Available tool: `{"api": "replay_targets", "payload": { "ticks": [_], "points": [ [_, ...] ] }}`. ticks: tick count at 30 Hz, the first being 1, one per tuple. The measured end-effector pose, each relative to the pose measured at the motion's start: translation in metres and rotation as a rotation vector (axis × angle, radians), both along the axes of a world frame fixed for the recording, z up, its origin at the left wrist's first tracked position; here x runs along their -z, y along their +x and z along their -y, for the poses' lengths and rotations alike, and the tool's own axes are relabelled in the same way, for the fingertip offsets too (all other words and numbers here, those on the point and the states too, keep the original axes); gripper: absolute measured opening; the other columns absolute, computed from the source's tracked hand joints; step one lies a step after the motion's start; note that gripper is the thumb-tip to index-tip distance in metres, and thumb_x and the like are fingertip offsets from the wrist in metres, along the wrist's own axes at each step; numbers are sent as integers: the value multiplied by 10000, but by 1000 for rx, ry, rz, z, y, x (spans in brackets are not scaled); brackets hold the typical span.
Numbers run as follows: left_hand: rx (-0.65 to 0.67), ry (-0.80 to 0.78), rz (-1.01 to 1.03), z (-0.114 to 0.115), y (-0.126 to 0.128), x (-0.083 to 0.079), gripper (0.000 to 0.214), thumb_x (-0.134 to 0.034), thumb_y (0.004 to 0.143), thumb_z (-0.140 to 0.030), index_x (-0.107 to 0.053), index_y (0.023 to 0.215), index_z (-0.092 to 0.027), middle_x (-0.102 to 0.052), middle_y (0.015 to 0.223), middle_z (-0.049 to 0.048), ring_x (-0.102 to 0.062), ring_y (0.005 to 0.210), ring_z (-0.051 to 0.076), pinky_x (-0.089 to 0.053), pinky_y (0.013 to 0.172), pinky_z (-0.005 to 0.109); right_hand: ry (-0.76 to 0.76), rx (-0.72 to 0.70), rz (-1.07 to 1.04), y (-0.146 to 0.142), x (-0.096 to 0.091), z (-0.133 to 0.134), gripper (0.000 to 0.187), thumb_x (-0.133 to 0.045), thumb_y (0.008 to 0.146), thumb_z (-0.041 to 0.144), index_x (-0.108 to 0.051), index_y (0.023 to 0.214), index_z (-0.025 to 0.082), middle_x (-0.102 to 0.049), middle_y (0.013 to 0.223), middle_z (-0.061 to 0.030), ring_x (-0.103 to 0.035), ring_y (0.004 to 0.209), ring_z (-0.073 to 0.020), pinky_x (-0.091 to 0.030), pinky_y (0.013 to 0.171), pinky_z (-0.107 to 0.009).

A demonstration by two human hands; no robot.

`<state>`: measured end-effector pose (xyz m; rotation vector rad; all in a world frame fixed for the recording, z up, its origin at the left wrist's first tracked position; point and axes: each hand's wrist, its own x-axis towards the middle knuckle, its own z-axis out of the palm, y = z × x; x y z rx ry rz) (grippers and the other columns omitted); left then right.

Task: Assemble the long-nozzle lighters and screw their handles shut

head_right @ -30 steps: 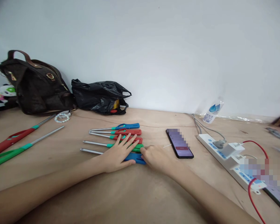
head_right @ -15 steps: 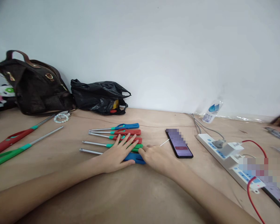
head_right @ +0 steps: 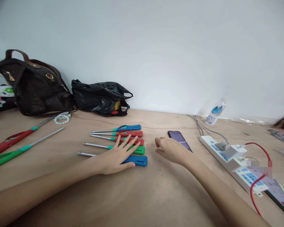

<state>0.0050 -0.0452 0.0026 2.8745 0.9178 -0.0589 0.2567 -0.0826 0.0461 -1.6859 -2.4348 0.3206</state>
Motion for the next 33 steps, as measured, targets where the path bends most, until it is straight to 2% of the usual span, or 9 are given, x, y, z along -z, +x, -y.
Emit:
{"api": "replay_targets", "payload": {
  "ticks": [3, 6, 9, 12, 18, 24, 28, 33],
  "points": [
    [59, 1, 25, -1, 1, 0, 723, -226, 953, -637, -37, 1522, -231, -36, 1576, 71, 29, 1441, 341, 17, 1107, 635, 95, -48, -588, -12, 2, -6, 215, -458, 923, 314, -477, 733, 214, -461, 647, 15, -413, 599, -148, -303, 582, -290],
    [96, -8, 51, -1, 2, 1, 698, -198, 964, -624, -68, 1521, -225, -45, 1576, 45, 16, 1446, 319, -7, 1129, 600, 51, -191, -1217, -28, 12, -12, 272, -411, 953, 334, -425, 706, 222, -363, 625, 34, -335, 581, -138, -294, 576, -290],
    [87, -10, 59, -1, 2, 3, 697, -216, 967, -614, -76, 1521, -214, -60, 1573, 54, 3, 1446, 320, -29, 1130, 601, -38, -246, -1495, -41, 20, -14, 256, -457, 941, 290, -430, 698, 215, -348, 642, 34, -324, 595, -134, -298, 592, -292],
    [83, -6, 53, -1, 3, 3, 686, -248, 972, -593, -75, 1520, -218, -74, 1572, 52, 8, 1445, 318, -28, 1130, 602, -105, -280, -1565, -49, 23, -14, 251, -480, 934, 280, -458, 694, 210, -354, 655, 27, -348, 615, -139, -313, 594, -294],
    [83, -4, 52, -1, 3, 4, 689, -264, 974, -585, -48, 1519, -223, -37, 1574, 43, 6, 1445, 326, -39, 1119, 623, -126, -284, -1611, -52, 23, -18, 255, -494, 929, 284, -462, 688, 210, -344, 656, 28, -341, 611, -138, -321, 589, -291],
    [84, -7, 57, -2, 3, 6, 694, -266, 972, -590, -37, 1520, -230, -41, 1574, 56, 2, 1446, 327, -39, 1114, 627, -138, -251, -1572, -55, 23, -26, 293, -514, 923, 362, -440, 683, 210, -330, 661, 30, -324, 609, -135, -295, 581, -285],
    [81, -4, 62, -1, 3, 6, 686, -272, 973, -584, -60, 1520, -228, -60, 1574, 63, -11, 1444, 336, -43, 1112, 631, -155, -204, -1547, -60, 22, -28, 284, -509, 913, 465, -442, 762, 235, -344, 648, 39, -306, 588, -138, -289, 576, -283],
    [81, -4, 59, 0, 4, 4, 686, -291, 972, -576, -73, 1518, -223, -60, 1573, 57, -15, 1445, 329, -55, 1112, 632, -178, -201, -1559, -63, 22, -30, 270, -583, 874, 450, -455, 763, 240, -399, 673, 32, -365, 615, -140, -317, 589, -280]
  ]
}}
